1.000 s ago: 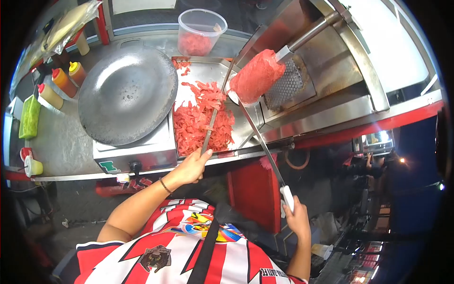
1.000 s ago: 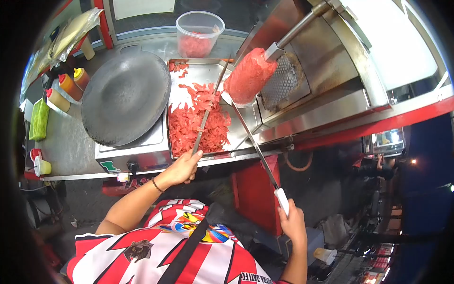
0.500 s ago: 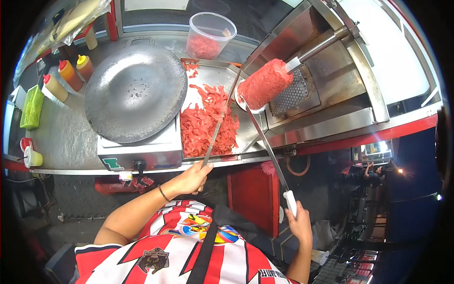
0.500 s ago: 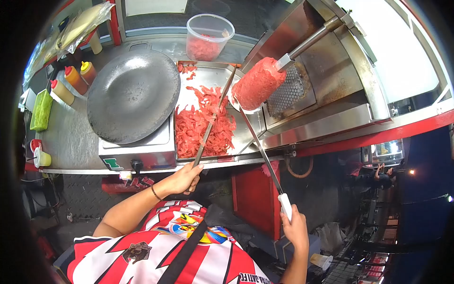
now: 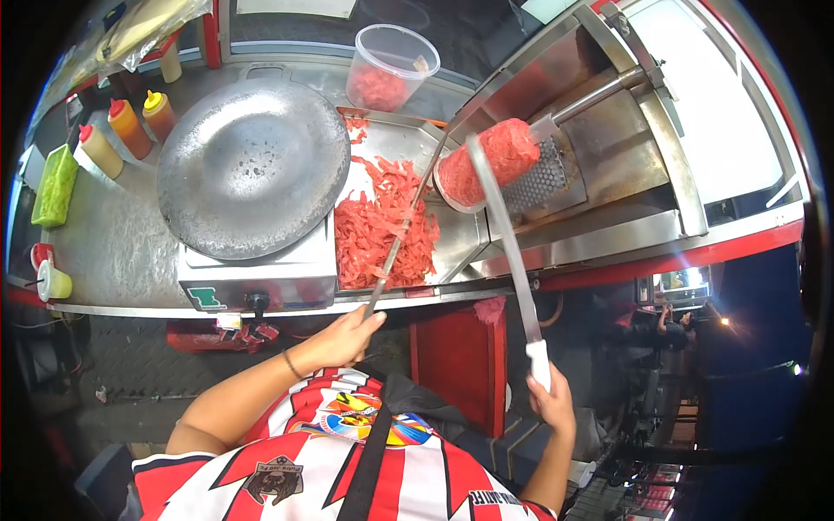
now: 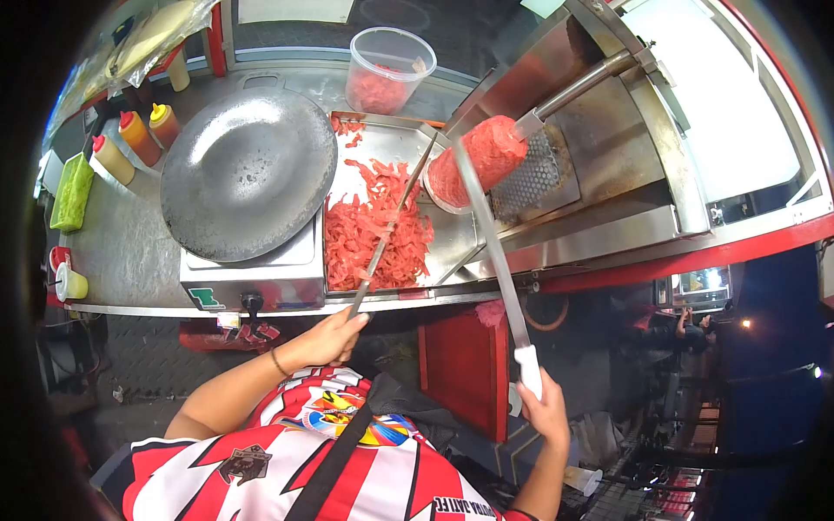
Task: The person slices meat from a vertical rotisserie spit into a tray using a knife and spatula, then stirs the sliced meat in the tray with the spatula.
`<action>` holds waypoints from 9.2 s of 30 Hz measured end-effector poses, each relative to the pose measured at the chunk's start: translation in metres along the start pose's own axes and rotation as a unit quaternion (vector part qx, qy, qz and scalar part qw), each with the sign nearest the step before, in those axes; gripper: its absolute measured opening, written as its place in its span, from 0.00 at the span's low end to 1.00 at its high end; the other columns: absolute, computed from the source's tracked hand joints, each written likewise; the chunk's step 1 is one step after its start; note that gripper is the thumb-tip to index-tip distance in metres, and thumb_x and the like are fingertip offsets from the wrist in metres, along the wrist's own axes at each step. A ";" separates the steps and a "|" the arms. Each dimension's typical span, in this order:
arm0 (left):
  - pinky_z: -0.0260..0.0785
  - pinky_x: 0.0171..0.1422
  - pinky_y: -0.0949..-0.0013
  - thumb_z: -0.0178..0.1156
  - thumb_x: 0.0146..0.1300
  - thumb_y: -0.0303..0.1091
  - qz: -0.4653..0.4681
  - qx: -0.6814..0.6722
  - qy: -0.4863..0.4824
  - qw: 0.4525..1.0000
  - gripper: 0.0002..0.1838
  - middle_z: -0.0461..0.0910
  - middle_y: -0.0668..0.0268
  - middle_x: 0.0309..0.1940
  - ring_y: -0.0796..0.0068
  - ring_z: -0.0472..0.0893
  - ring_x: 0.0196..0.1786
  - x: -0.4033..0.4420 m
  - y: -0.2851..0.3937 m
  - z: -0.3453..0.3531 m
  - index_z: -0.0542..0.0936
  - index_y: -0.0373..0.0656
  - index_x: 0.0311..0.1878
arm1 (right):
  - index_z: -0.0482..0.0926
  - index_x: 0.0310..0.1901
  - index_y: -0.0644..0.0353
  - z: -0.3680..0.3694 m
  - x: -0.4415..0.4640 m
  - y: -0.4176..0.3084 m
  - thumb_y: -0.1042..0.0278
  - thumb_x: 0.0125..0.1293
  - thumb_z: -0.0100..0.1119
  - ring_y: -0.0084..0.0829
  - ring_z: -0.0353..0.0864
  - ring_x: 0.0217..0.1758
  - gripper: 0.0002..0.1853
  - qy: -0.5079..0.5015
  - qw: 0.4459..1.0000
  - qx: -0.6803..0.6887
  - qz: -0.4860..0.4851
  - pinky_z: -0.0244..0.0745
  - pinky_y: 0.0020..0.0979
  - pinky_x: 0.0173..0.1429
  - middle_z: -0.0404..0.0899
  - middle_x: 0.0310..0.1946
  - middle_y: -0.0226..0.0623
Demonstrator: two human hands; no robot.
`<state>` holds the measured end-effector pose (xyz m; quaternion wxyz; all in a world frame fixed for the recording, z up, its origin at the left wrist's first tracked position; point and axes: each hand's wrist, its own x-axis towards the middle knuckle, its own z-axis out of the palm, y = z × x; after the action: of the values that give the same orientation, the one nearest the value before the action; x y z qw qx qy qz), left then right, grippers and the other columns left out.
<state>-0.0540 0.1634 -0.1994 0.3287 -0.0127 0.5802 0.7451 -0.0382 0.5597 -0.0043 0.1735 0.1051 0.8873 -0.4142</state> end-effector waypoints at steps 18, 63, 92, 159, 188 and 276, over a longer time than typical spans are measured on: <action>0.69 0.20 0.69 0.48 0.78 0.62 -0.012 0.037 -0.010 0.999 0.36 0.75 0.61 0.24 0.74 0.76 0.19 0.011 0.022 0.038 0.61 0.30 0.58 | 0.72 0.51 0.64 0.207 0.163 -0.011 0.71 0.76 0.60 0.22 0.75 0.20 0.10 0.161 0.960 0.107 -0.203 0.69 0.30 0.23 0.77 0.24 0.31; 0.54 0.17 0.73 0.44 0.80 0.63 -0.023 -0.276 -0.043 0.960 0.22 0.62 0.74 0.20 0.81 0.62 0.18 0.090 0.060 0.027 0.66 0.54 0.41 | 0.74 0.48 0.64 0.045 0.030 0.068 0.60 0.70 0.64 0.64 0.85 0.41 0.17 0.060 0.962 -0.263 -0.054 0.76 0.56 0.42 0.83 0.32 0.64; 0.59 0.17 0.71 0.44 0.82 0.54 0.012 -0.092 0.035 0.995 0.23 0.64 0.72 0.19 0.79 0.68 0.18 0.079 0.059 0.013 0.62 0.49 0.32 | 0.75 0.45 0.68 0.001 0.009 0.042 0.67 0.69 0.63 0.66 0.83 0.46 0.12 0.038 0.964 -0.252 -0.079 0.76 0.52 0.43 0.82 0.36 0.66; 0.79 0.46 0.53 0.58 0.64 0.28 -0.216 0.849 0.012 0.481 0.08 0.84 0.47 0.31 0.47 0.87 0.37 -0.061 0.327 0.075 0.82 0.32 0.38 | 0.75 0.37 0.67 -0.001 0.052 0.129 0.67 0.65 0.68 0.33 0.71 0.26 0.13 -0.045 0.993 0.031 -0.104 0.68 0.36 0.35 0.74 0.24 0.46; 0.72 0.54 0.51 0.61 0.69 0.34 -0.102 0.756 0.139 0.631 0.21 0.83 0.42 0.39 0.43 0.81 0.47 -0.143 0.282 -0.006 0.82 0.36 0.63 | 0.68 0.73 0.57 0.209 0.074 0.109 0.68 0.71 0.64 0.53 0.86 0.47 0.30 0.171 0.929 0.014 -0.328 0.80 0.45 0.47 0.81 0.49 0.50; 0.70 0.58 0.53 0.66 0.59 0.25 0.052 0.834 0.060 0.545 0.26 0.83 0.47 0.39 0.48 0.80 0.47 -0.122 0.313 -0.018 0.84 0.41 0.63 | 0.82 0.46 0.65 0.171 -0.117 0.220 0.61 0.78 0.58 0.16 0.72 0.18 0.13 -0.142 0.924 0.331 0.131 0.63 0.22 0.22 0.78 0.25 0.29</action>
<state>-0.1230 0.0555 0.1115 0.1160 0.2527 0.9586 -0.0614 0.1795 0.5624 -0.2137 0.3057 0.2115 0.6438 -0.6688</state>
